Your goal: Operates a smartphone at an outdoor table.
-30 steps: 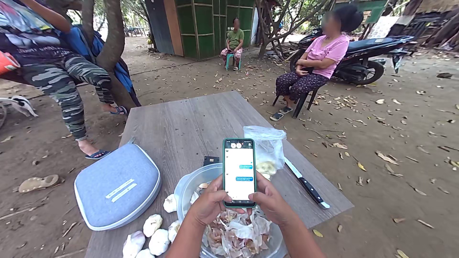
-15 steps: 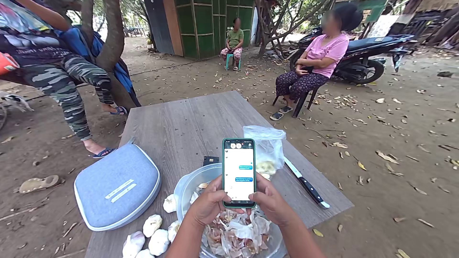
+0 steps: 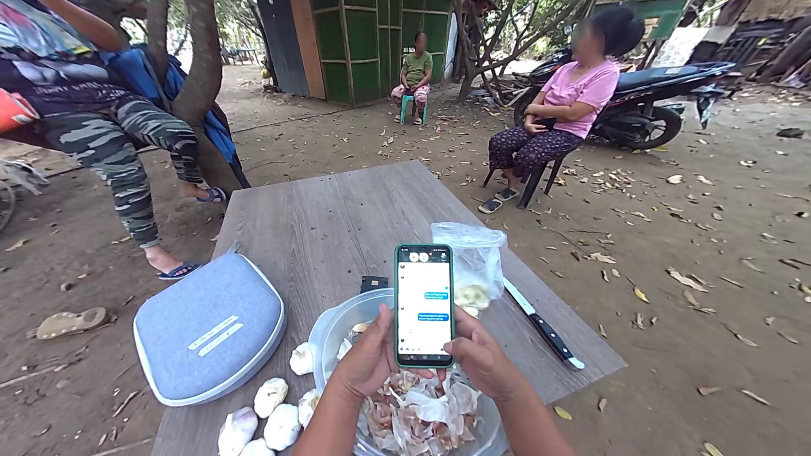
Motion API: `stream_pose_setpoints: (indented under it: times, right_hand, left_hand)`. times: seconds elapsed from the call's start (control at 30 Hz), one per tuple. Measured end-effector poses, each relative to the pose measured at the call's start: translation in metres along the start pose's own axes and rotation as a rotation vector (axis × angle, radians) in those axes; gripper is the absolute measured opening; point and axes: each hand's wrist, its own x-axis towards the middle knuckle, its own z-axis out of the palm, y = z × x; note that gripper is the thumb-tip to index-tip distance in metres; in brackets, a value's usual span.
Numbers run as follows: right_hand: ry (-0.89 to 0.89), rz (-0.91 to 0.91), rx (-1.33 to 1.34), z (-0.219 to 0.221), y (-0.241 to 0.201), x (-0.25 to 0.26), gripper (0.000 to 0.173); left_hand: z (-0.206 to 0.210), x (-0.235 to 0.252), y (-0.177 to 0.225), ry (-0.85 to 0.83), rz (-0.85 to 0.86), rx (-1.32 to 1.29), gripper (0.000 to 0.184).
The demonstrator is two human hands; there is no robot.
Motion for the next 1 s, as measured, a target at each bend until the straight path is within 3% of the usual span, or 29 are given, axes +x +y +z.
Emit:
stream_pose_setpoints:
  times: [1.0]
  right_hand:
    - [0.020,0.013,0.040,0.0004,-0.0013,-0.0007,0.038]
  left_hand:
    - [0.0002,-0.0003,0.0000,0.034,-0.008,0.014,0.077]
